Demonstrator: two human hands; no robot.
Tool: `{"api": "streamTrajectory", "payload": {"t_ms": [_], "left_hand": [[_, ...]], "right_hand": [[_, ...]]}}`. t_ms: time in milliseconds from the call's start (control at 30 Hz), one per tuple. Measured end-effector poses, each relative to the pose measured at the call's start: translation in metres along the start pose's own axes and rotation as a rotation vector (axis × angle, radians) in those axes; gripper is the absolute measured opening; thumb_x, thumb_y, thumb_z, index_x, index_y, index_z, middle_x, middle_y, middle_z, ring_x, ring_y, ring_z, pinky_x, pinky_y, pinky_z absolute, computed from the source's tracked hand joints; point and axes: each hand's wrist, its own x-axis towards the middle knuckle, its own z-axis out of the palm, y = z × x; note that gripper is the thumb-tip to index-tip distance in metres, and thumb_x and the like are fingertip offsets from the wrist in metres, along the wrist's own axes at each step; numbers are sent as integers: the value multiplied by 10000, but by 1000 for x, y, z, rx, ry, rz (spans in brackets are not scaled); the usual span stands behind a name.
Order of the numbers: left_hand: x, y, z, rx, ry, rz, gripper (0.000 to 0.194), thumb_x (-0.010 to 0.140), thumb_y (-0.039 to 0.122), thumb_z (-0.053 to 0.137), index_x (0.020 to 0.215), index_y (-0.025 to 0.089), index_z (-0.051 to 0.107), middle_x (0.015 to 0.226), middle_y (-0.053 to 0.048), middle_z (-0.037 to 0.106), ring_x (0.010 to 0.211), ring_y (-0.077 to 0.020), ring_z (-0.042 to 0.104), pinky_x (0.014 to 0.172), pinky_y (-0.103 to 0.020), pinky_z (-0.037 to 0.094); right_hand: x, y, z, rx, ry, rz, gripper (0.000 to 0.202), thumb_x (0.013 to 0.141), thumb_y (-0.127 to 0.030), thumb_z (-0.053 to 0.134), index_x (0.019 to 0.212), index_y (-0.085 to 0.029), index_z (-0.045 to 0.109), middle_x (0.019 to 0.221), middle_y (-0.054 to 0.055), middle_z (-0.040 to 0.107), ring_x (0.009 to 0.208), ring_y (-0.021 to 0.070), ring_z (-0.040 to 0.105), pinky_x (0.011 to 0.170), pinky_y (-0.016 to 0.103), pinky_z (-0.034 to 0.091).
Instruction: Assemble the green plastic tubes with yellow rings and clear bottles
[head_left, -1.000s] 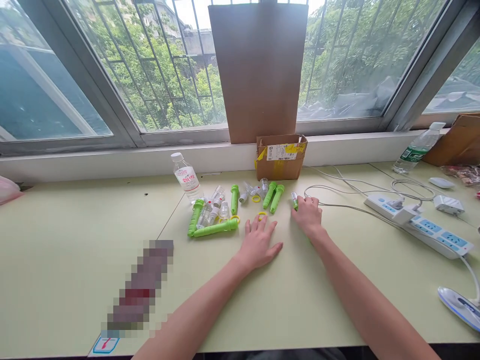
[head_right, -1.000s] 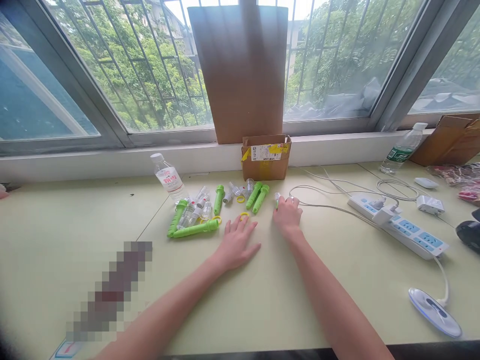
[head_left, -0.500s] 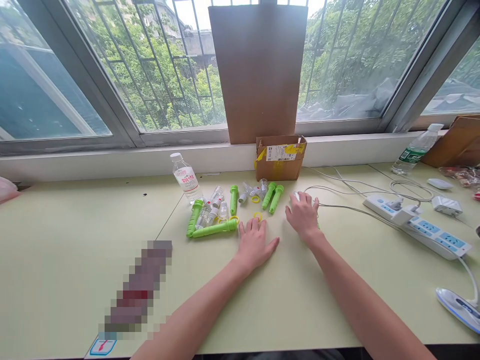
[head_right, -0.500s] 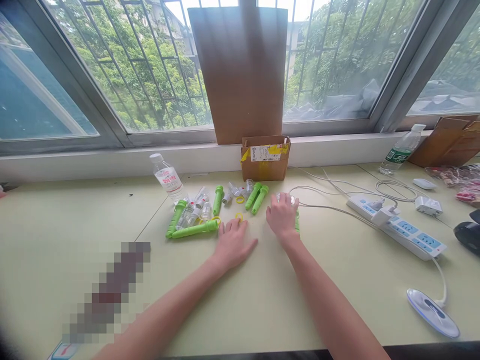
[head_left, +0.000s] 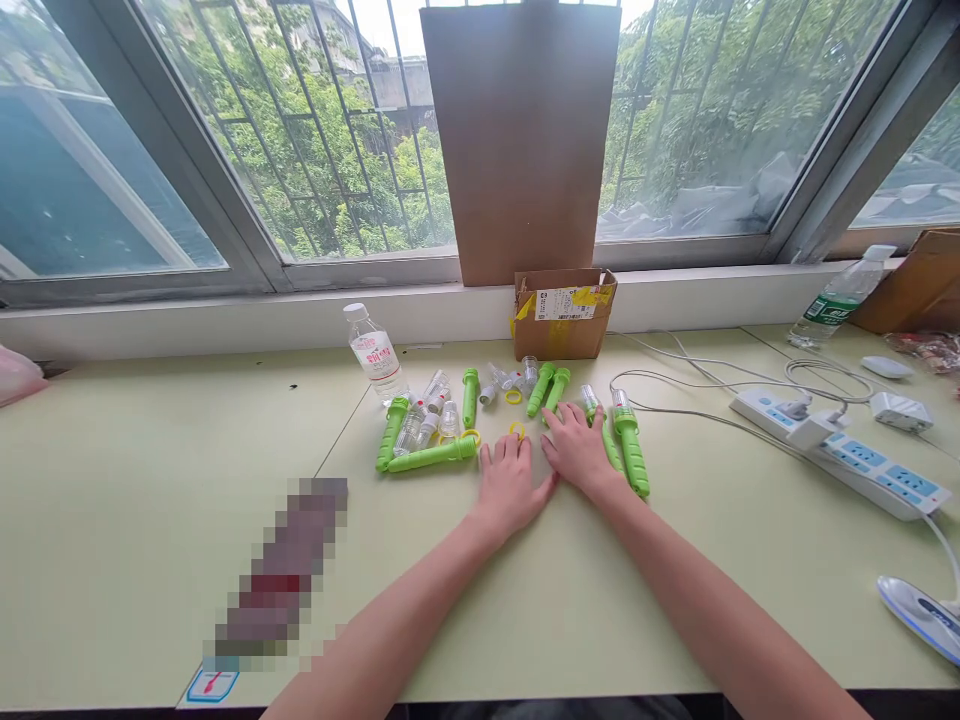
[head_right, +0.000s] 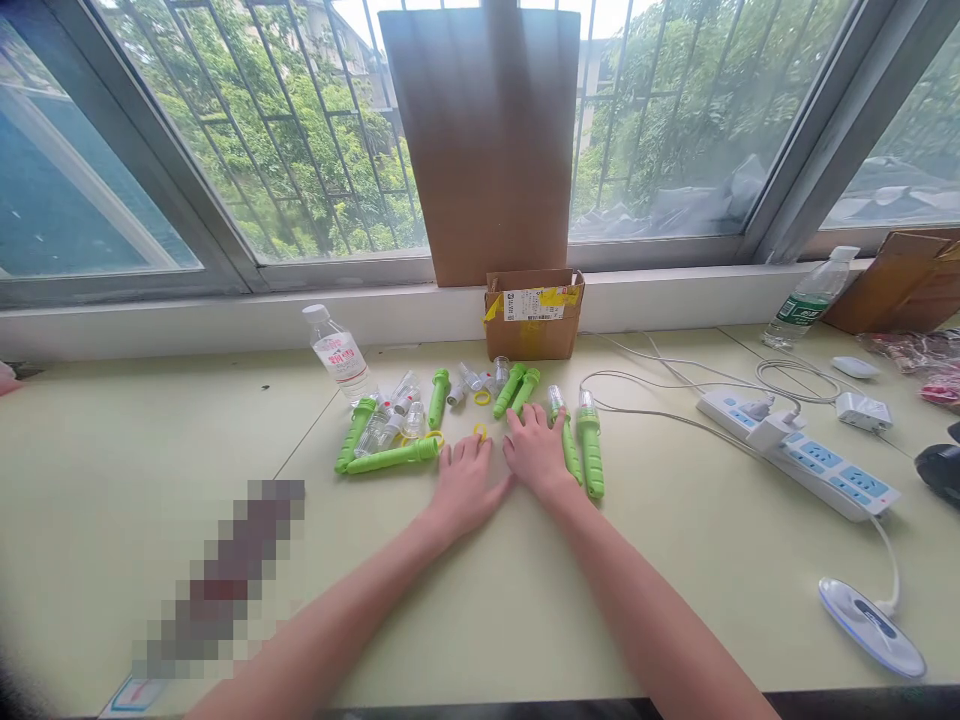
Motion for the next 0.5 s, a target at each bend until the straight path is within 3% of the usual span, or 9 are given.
{"api": "streamTrajectory", "payload": {"t_ms": [167,367,500], "left_hand": [[0,0,-1,-1,-4,-1,544,843,541,450,1243,174,490,1301,-158,480,1228,-316,394,1038,-533,242],[0,0,-2,5,-1,6,555,843,542,445,1237,153,487,1299,-169,477,1224,-319,394,1032,-535,249],[0,0,-2,7,11,7,538,843,538,448,1224,161,486,1293,-165,473,1214,-315,397,1026,-521,256]], "right_hand": [[1,2,1,-38,20,99,451,898,-336,400,1303,-150,474,1342,194,471,1303,316,310,1055,628,39],[2,6,2,-23,22,58,460,896,-344,406,1296,-130,481,1332,186,485,1300,295,324,1090,550,62],[1,4,-1,-16,66,102,376,892,-334,412,1177,-145,569,1216,184,567,1234,309,389,1070,600,34]]}}
